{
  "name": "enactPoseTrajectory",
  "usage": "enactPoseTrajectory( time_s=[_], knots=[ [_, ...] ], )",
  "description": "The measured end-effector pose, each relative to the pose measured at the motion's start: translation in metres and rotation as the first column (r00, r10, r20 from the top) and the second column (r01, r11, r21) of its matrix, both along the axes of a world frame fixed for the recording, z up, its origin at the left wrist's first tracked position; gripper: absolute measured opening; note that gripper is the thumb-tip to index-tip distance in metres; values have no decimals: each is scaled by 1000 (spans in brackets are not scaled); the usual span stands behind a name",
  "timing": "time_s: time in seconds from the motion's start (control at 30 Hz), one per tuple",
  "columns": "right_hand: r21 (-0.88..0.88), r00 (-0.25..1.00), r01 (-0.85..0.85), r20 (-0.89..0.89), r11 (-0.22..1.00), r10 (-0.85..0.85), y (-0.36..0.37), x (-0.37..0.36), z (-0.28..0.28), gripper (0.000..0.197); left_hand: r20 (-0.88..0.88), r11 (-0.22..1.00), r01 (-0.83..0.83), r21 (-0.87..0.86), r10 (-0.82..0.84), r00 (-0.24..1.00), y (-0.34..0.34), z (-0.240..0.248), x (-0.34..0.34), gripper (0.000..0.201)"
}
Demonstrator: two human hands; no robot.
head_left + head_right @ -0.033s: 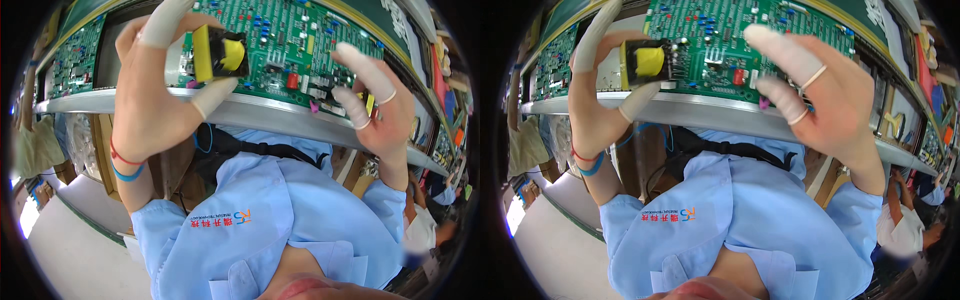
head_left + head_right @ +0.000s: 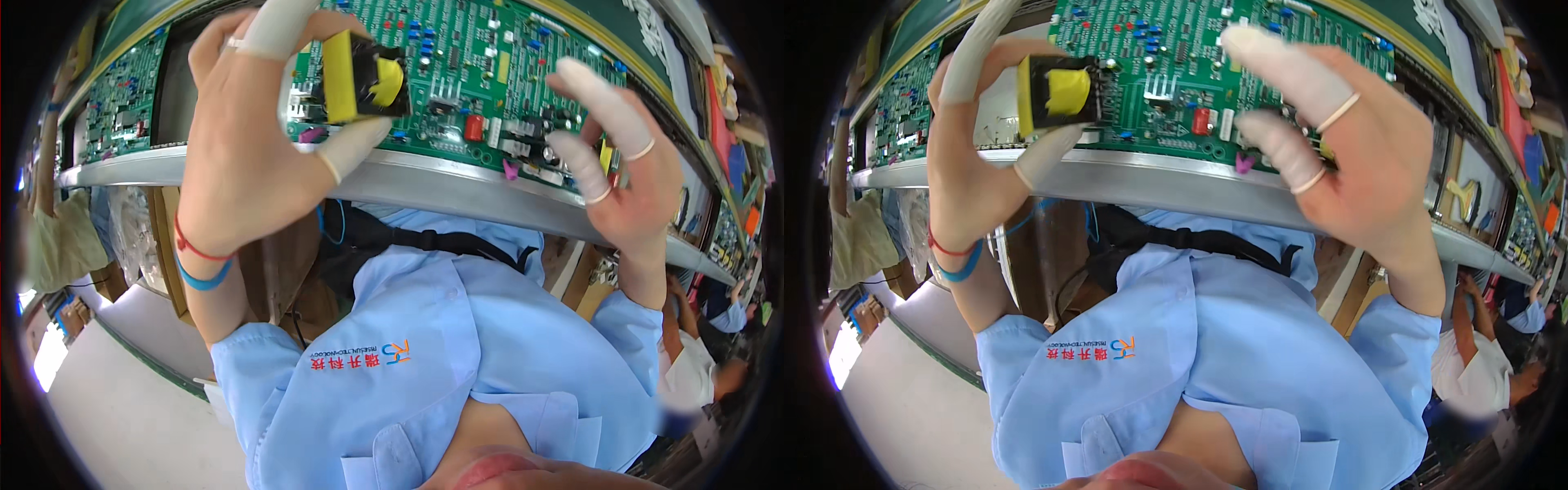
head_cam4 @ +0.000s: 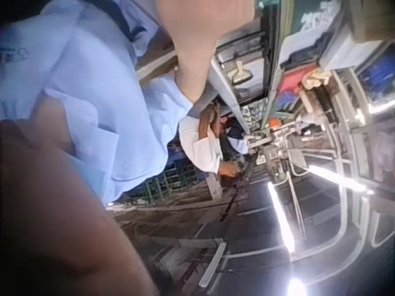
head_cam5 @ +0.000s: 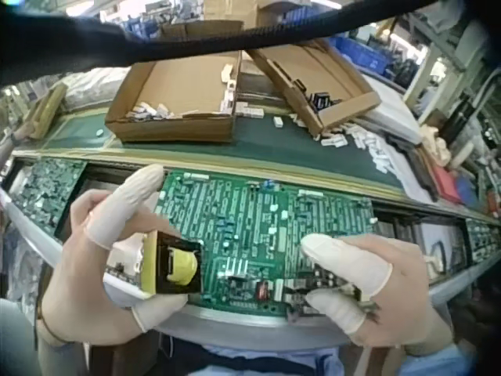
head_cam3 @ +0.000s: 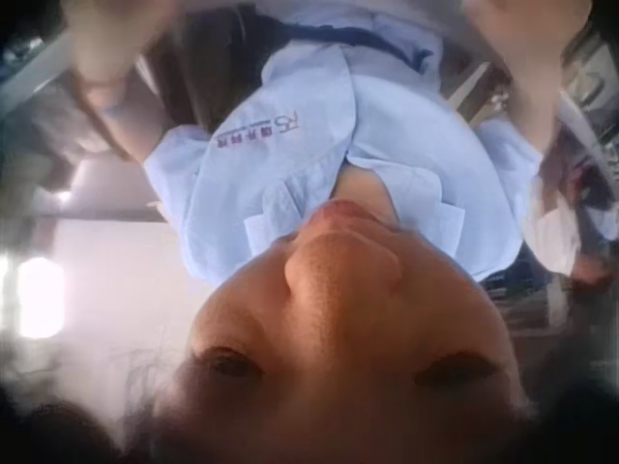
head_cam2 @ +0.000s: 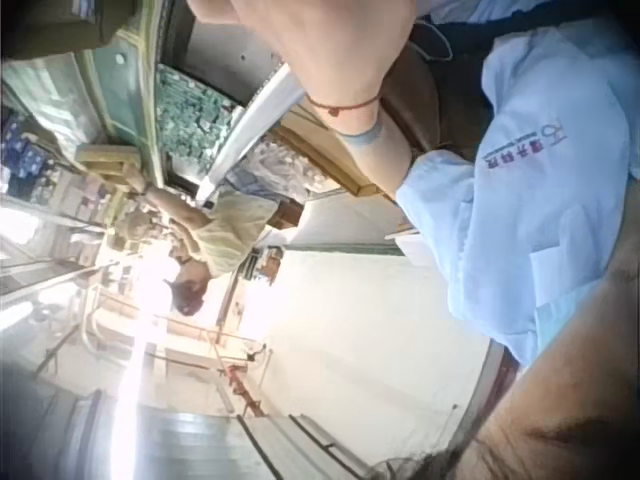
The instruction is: Assembling electronic components onto printed circuit boards on an assembly line.
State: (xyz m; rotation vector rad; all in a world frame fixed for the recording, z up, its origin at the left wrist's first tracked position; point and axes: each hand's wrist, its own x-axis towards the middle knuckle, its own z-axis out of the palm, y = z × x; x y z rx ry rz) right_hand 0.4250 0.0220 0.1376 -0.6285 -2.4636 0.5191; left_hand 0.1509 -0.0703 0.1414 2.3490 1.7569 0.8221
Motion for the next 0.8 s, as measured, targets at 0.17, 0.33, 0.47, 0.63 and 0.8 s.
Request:
enactPoseTrajectory(
  time_s=[0.17,0.33,0.47,0.63,0.8],
  knots=[
    [-24,985,142,-94,990,-144,13,13,-10,43,-299,990,116,-83,-135,945,34,18,20,78],
    [-76,956,287,-34,955,-290,11,16,-12,43,-307,922,43,-384,-172,936,46,17,33,87],
    [-87,968,243,-49,966,-248,10,11,-11,43,-321,913,55,-404,-198,926,43,11,31,86],
    [-57,973,223,-47,973,-225,5,9,-11,44,-400,915,73,-396,-243,884,45,7,29,85],
    [-13,976,215,-17,977,-215,8,14,-14,44,-352,898,47,-437,-218,910,55,9,43,84]
  ],
)
